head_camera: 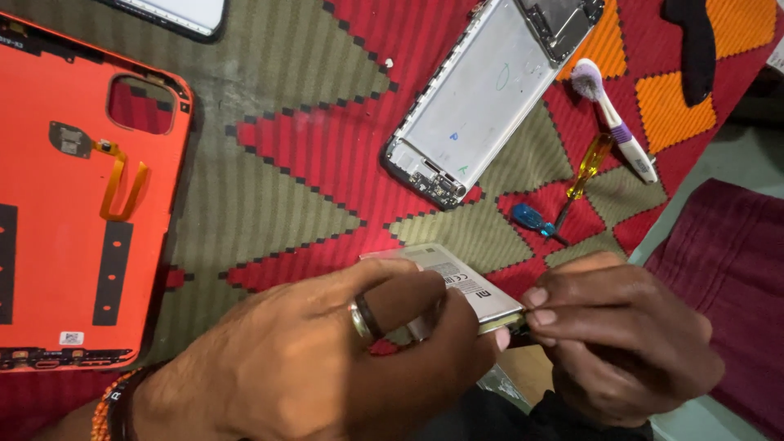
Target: Disassembling a smartphone by removing the battery and inspecting the internal chassis using tools.
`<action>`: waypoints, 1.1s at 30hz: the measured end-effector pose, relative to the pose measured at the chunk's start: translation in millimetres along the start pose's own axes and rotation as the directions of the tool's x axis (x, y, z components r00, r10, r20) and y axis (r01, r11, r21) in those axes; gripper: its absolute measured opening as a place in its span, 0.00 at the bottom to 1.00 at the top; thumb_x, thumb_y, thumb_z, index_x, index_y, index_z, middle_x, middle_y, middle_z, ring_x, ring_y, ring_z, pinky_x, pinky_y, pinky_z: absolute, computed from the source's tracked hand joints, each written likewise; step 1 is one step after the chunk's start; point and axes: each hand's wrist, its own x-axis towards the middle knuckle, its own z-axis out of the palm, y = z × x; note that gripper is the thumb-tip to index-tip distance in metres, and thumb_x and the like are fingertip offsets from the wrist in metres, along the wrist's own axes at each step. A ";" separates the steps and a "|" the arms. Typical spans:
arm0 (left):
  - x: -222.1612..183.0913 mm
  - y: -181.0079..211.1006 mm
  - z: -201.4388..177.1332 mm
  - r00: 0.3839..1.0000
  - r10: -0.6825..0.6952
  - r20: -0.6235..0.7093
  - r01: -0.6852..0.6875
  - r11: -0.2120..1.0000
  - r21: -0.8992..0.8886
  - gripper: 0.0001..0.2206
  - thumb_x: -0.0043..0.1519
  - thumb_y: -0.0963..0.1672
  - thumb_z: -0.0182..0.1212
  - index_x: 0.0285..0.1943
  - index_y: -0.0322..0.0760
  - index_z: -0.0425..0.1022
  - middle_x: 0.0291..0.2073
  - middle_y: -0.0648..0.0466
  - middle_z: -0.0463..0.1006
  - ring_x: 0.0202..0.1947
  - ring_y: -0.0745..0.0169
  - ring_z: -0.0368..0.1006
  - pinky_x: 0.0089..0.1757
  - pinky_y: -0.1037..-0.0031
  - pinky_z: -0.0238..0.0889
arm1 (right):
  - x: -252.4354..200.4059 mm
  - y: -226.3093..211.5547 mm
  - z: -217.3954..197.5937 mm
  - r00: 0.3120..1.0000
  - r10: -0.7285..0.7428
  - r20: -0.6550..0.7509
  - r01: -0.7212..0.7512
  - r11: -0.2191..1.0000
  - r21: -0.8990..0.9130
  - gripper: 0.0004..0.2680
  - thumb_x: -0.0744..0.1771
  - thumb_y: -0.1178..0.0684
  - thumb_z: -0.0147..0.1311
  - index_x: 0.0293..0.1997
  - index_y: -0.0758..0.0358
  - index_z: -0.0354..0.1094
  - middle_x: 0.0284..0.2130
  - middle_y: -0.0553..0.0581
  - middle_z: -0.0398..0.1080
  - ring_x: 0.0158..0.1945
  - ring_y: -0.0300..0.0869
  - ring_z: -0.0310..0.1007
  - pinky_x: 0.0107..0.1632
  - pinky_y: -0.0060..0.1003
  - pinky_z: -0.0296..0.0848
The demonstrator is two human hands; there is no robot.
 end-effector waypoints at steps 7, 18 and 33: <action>-4.7 -0.3 3.1 0.988 -0.121 0.101 0.115 0.992 0.057 0.11 0.68 0.42 0.52 0.57 0.33 0.66 0.39 0.53 0.65 0.40 0.52 0.69 0.22 0.61 0.64 | 5.8 10.5 -22.7 0.967 0.041 0.251 -0.076 0.988 0.131 0.04 0.60 0.63 0.60 0.33 0.67 0.72 0.28 0.61 0.76 0.29 0.43 0.80 0.36 0.33 0.80; -3.3 0.5 0.2 0.998 -0.054 0.019 0.051 0.991 0.120 0.09 0.70 0.41 0.47 0.51 0.29 0.71 0.36 0.49 0.63 0.34 0.51 0.68 0.13 0.62 0.56 | 17.6 8.5 -39.8 0.883 0.002 0.470 -0.045 0.996 0.080 0.08 0.60 0.60 0.65 0.39 0.66 0.73 0.32 0.55 0.80 0.33 0.38 0.84 0.37 0.27 0.83; -6.7 -2.4 4.4 0.999 -0.039 -0.012 0.040 0.982 0.184 0.06 0.68 0.39 0.48 0.48 0.33 0.71 0.33 0.53 0.60 0.26 0.55 0.63 0.13 0.63 0.56 | 9.1 -2.0 -31.9 0.919 0.105 0.380 -0.113 0.994 -0.003 0.06 0.59 0.60 0.63 0.34 0.68 0.73 0.29 0.59 0.78 0.29 0.39 0.82 0.35 0.29 0.80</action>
